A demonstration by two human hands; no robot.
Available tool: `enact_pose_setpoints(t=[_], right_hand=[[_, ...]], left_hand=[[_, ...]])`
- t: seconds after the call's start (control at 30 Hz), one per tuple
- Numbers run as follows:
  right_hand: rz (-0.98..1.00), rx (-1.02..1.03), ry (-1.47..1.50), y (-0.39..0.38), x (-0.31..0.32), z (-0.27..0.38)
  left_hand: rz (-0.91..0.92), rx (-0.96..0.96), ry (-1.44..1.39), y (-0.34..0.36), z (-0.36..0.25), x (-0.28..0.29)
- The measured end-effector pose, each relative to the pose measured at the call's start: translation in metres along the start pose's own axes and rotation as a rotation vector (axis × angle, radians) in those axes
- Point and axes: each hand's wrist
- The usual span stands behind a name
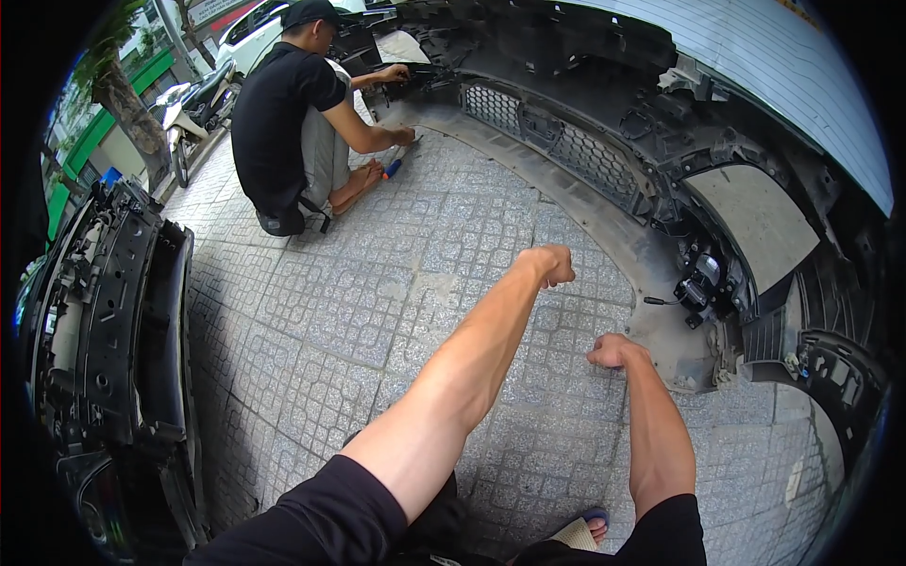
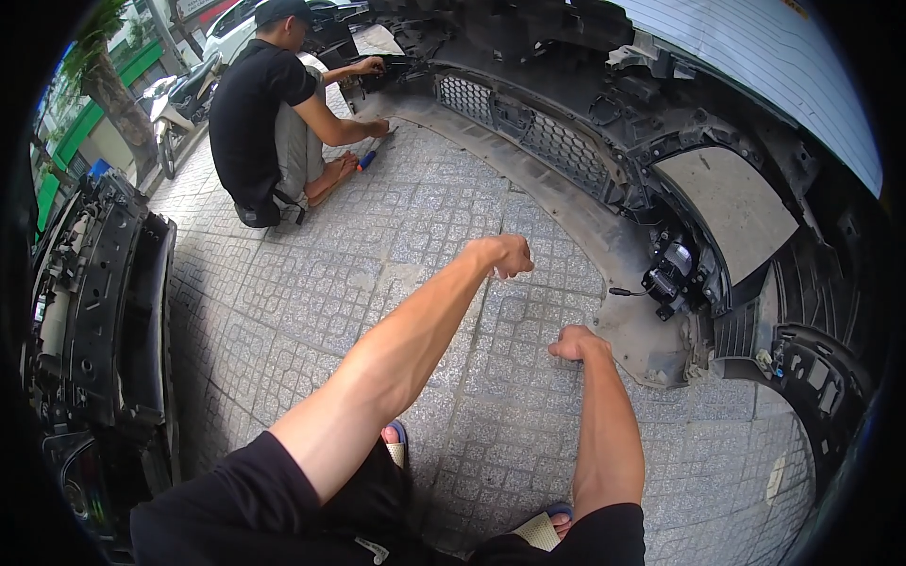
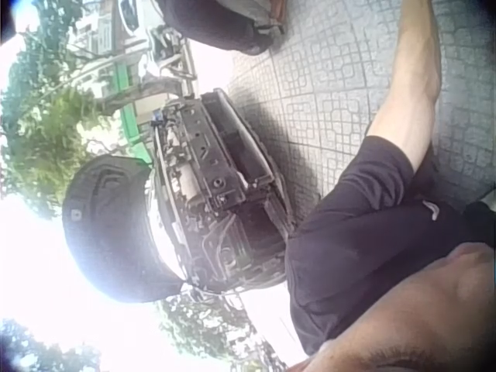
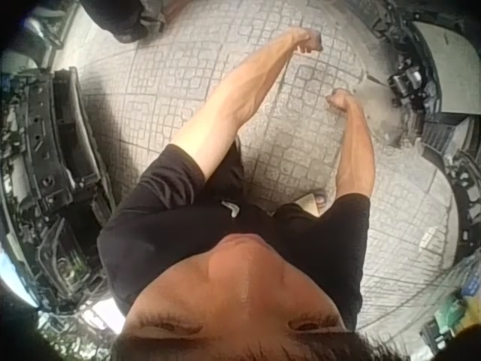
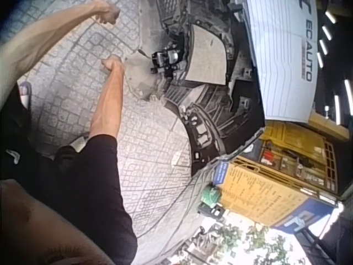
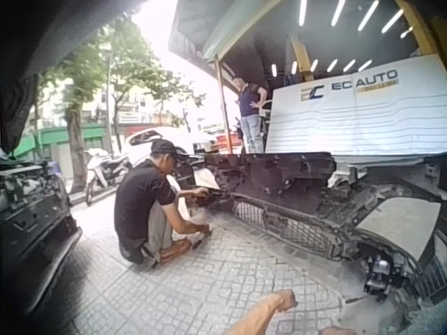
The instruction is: Inspecting and preparing a car bumper for repair or installation.
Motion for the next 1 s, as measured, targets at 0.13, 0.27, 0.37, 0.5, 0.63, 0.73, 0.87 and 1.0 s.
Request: enact_pose_setpoints(t=[0.13, 0.27, 0.37, 0.5, 0.63, 0.73, 0.87, 1.0], right_hand=[[0.016, -0.009, -0.010, -0.003, 0.003, 0.005], [0.012, -0.029, -0.010, -0.009, 0.003, 0.005], [0.022, -0.026, -0.017, -0.011, 0.005, 0.008], [0.002, -0.012, -0.009, -0.006, 0.002, 0.004], [0.010, -0.009, -0.016, -0.003, 0.001, 0.003], [0.008, -0.008, -0.022, -0.003, 0.002, 0.002], [-0.009, -0.008, -0.029, -0.003, 0.001, 0.003], [-0.012, -0.006, -0.026, 0.000, -0.001, 0.000]], left_hand=[[0.079, 0.049, 0.059, 0.006, 0.004, 0.003], [0.076, 0.043, 0.056, 0.004, 0.001, 0.001], [0.076, 0.038, 0.067, 0.002, 0.002, 0.002], [0.078, 0.033, 0.054, 0.002, 0.002, 0.003], [0.078, 0.046, 0.056, 0.002, 0.000, 0.003], [0.077, 0.040, 0.057, 0.003, 0.001, 0.003], [0.068, 0.038, 0.060, 0.004, 0.003, 0.003], [0.064, 0.039, 0.062, 0.005, 0.003, 0.003]])
Point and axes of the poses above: each hand's wrist, its own y-axis towards the middle knuckle, its own x-axis out of the back of the hand, z = x × y, and after that the axes turned 10 degrees about -y, right-handed
